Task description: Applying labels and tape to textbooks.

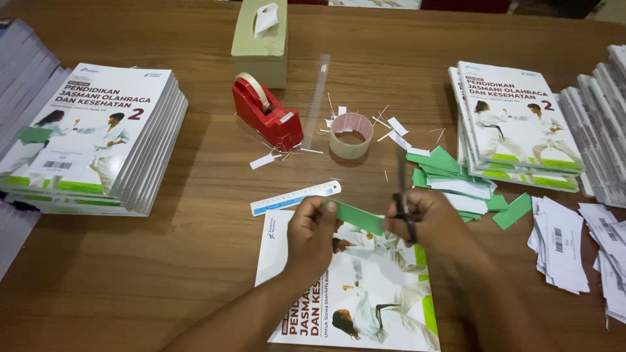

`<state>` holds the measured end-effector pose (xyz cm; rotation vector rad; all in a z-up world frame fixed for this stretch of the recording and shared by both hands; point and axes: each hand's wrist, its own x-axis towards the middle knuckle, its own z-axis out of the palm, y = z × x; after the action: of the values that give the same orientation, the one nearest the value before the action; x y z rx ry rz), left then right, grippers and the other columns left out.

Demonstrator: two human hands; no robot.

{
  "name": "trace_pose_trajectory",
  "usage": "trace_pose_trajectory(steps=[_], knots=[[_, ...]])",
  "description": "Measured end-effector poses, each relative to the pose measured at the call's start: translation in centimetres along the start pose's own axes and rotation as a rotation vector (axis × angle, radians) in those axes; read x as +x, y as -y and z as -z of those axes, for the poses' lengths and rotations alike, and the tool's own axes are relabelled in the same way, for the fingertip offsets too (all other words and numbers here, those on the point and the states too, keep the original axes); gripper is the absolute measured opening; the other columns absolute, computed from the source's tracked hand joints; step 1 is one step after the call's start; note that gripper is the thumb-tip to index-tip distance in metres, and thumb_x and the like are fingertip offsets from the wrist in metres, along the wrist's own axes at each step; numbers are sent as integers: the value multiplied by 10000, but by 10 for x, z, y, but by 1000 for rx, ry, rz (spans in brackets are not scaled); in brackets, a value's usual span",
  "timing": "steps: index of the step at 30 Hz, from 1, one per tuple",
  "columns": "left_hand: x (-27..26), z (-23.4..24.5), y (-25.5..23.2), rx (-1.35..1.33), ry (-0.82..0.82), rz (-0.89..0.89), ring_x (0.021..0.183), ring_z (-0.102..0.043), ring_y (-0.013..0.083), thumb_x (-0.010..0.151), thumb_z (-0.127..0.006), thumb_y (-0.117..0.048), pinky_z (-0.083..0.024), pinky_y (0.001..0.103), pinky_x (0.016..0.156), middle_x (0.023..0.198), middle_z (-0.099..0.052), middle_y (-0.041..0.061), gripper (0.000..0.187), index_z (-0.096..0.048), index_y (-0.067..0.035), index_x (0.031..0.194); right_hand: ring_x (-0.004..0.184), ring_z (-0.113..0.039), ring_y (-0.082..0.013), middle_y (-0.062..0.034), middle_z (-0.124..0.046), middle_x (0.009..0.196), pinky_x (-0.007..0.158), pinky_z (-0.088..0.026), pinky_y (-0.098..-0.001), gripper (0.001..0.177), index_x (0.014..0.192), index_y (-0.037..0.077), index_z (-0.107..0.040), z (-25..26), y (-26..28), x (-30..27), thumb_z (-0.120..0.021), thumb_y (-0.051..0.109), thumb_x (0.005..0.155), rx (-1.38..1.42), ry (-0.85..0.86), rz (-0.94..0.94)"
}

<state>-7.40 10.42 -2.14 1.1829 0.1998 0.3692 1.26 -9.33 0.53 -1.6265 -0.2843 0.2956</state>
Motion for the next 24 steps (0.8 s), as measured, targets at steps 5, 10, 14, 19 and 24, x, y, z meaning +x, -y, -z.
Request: trace_pose_trajectory(steps=[5,10,14,19,24], knots=[[9,7,17,-56,-43,-108,713,-618,157,969,-691,-190,-546,258,595,821,-625,118,305,-576,14,1164,388,-560,-130,-94,-587,511,317,-441,-235,243,815,-24,-735,-26,-20,-2,-898,-29,634,69,-37,-55],[7,3,11,-66,37,-24,824,-633,114,896,-769,-164,-526,236,727,927,-675,109,521,-553,42,1323,363,-547,-182,-120,-562,533,296,-416,-276,219,860,-27,-694,-47,-28,-2,-871,-7,732,229,-212,-130],[12,6,21,-111,19,44,937,-691,161,858,-810,-141,-572,284,825,1063,-686,146,637,-497,11,1391,371,-562,-197,-123,-580,543,324,-395,-253,212,858,13,-650,-61,-27,-7,-834,-13,755,386,-256,-82],[13,7,4,-93,-19,126,964,-673,187,895,-762,-217,-549,274,829,1128,-659,184,739,-367,22,1472,374,-559,-200,-100,-546,546,337,-379,-242,215,883,23,-643,-65,-38,-8,-820,-27,772,487,-295,-38],[13,10,28,-20,-47,98,713,-744,185,833,-849,-95,-596,247,617,867,-745,156,515,-545,-39,1244,367,-547,-186,-105,-535,503,338,-363,-242,190,865,18,-641,-73,-40,-8,-818,-12,803,398,-300,-2]])
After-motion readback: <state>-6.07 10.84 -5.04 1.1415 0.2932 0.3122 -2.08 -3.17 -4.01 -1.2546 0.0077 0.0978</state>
